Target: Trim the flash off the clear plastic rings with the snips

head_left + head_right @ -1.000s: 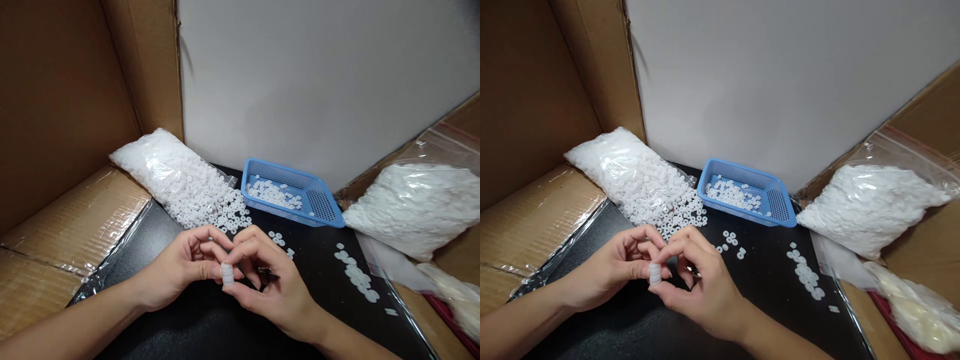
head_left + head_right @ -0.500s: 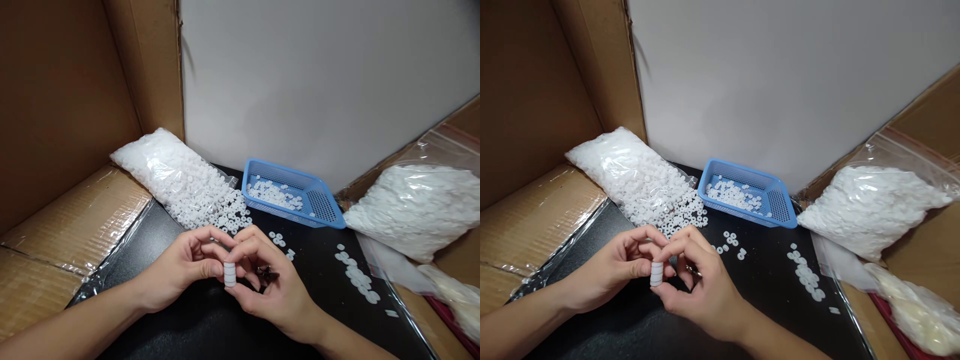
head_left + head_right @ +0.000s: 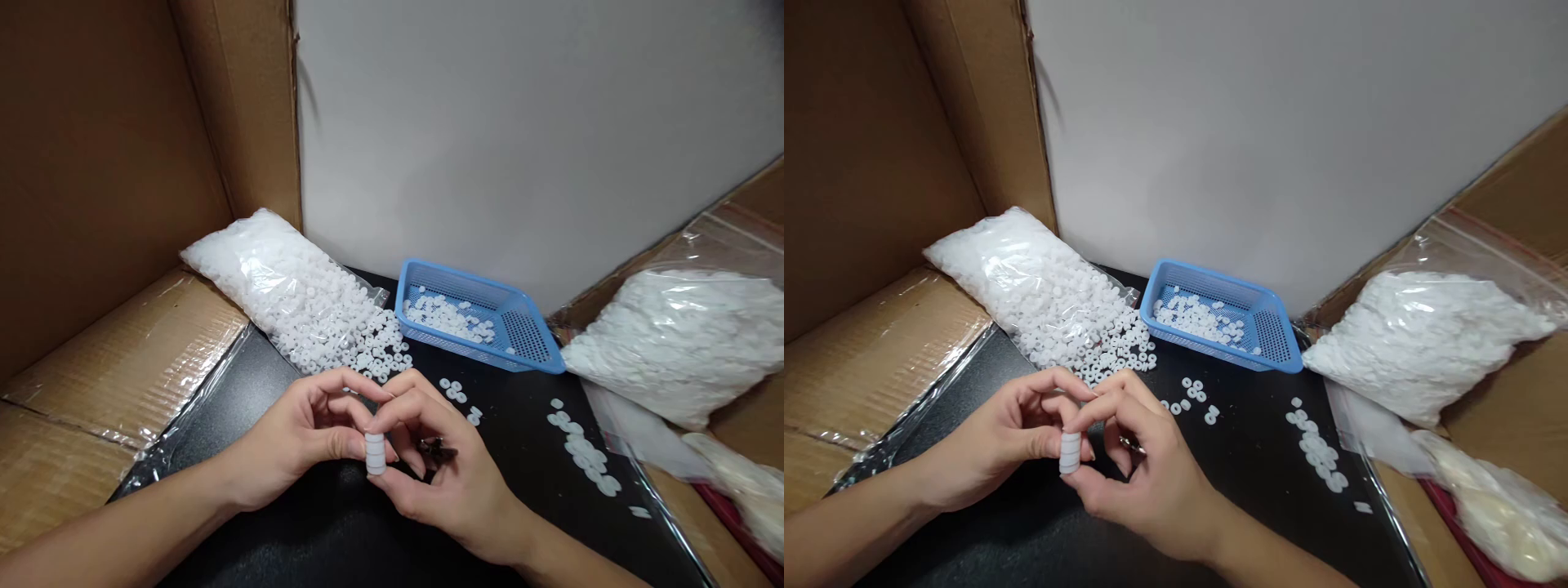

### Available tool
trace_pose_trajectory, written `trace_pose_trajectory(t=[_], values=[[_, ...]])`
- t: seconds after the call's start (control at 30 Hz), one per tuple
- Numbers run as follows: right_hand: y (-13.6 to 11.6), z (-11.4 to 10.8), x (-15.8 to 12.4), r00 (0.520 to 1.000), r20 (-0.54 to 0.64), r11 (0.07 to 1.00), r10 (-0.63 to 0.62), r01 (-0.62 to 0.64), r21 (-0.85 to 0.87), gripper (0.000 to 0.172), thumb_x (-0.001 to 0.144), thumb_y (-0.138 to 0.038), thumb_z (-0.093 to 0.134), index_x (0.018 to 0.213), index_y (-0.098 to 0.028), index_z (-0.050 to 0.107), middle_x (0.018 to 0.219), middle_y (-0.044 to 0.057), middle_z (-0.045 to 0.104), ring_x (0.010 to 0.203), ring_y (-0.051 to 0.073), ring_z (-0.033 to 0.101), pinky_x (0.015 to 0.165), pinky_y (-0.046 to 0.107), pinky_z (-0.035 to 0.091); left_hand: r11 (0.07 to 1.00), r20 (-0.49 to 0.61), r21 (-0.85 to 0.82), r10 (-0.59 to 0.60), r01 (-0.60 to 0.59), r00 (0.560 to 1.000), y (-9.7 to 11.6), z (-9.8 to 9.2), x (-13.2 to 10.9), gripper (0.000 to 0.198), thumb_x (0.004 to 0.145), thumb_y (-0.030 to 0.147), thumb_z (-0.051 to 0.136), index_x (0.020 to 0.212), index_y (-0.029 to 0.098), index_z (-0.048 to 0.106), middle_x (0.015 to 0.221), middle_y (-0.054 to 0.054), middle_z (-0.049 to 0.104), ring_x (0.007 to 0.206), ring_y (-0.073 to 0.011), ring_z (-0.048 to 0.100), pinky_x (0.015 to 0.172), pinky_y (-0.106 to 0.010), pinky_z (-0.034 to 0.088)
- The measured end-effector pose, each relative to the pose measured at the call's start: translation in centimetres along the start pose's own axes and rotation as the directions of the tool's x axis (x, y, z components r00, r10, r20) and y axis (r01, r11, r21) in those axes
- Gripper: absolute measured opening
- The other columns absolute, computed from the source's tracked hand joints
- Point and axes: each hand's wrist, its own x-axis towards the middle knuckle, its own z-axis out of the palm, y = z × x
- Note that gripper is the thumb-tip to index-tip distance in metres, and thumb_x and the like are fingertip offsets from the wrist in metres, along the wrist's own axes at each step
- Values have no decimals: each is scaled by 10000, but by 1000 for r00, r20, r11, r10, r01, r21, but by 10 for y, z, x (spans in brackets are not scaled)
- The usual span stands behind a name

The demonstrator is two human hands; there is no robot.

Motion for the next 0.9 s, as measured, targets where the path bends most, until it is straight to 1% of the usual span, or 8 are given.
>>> trace_pose_trajectory(t=[0.13, 0.23, 0.3, 0.43, 0.53, 0.63, 0.73, 0.9], values=[[0, 1, 0, 1000, 15, 1000, -16, 16, -12, 275, 786, -89, 711, 970, -280, 637, 967, -39, 500, 573, 27, 391, 509, 179, 375, 1000, -13, 18, 6, -6, 1000, -1, 0, 0, 271, 766, 203, 860, 1001, 175, 728, 748, -8, 774, 739, -164, 738, 726, -257, 562], [1, 0, -1, 1000, 18, 1000, -21, 21, -16, 287, 793, -88, 711, 984, -287, 632, 988, -40, 505, 575, 23, 390, 517, 176, 382, 1000, -29, 21, 14, -14, 999, 0, 1, 1, 287, 730, 201, 891, 972, 172, 739, 719, 17, 761, 672, -110, 705, 678, -193, 533], [1, 0, -1, 1000, 19, 1000, -21, 21, -13, 299, 795, -79, 707, 993, -290, 632, 1009, -39, 509, 575, 19, 390, 524, 177, 387, 1000, -27, 14, 25, -25, 999, 1, 1, 1, 288, 733, 231, 893, 974, 171, 747, 716, 21, 760, 656, -91, 691, 672, -174, 528], [0, -1, -1, 1000, 9, 1000, -11, 11, 24, 302, 802, -73, 695, 999, -296, 645, 1023, -27, 501, 621, 34, 439, 529, 173, 387, 1000, 0, 12, 24, -24, 1000, 0, 1, 0, 256, 816, 313, 828, 1018, 176, 754, 805, -31, 806, 764, -135, 736, 760, -228, 562], [0, -1, -1, 1000, 7, 1000, -8, 8, 25, 300, 800, -76, 700, 1002, -293, 652, 1005, -27, 496, 613, 32, 430, 524, 172, 377, 1000, 10, 8, 7, -7, 1000, 1, 1, -1, 197, 836, 221, 810, 1022, 192, 753, 813, -24, 816, 801, -148, 755, 784, -243, 570], [1, -1, -1, 1000, 17, 1000, -17, 17, 3, 297, 798, -82, 706, 1002, -288, 646, 988, -32, 500, 589, 26, 405, 518, 172, 369, 1000, 10, 3, 2, -2, 1000, 2, 3, -2, 193, 829, 134, 798, 1010, 187, 751, 781, -8, 808, 785, -143, 756, 772, -235, 574], [0, -1, -1, 1000, 17, 1000, -20, 20, -2, 284, 798, -86, 702, 989, -288, 642, 986, -33, 499, 597, 30, 411, 522, 174, 374, 1000, 1, -6, 1, -1, 1000, 2, 4, -2, 196, 819, 119, 800, 1000, 174, 751, 769, -5, 799, 750, -128, 741, 752, -226, 575], [-1, -1, -1, 1000, 17, 1000, -15, 15, -2, 287, 794, -80, 703, 985, -284, 639, 1015, -31, 497, 579, 18, 393, 521, 176, 372, 1000, 12, -17, 11, -11, 1000, 2, 3, -1, 219, 792, 145, 830, 995, 166, 751, 752, -5, 792, 702, -111, 721, 729, -209, 567]])
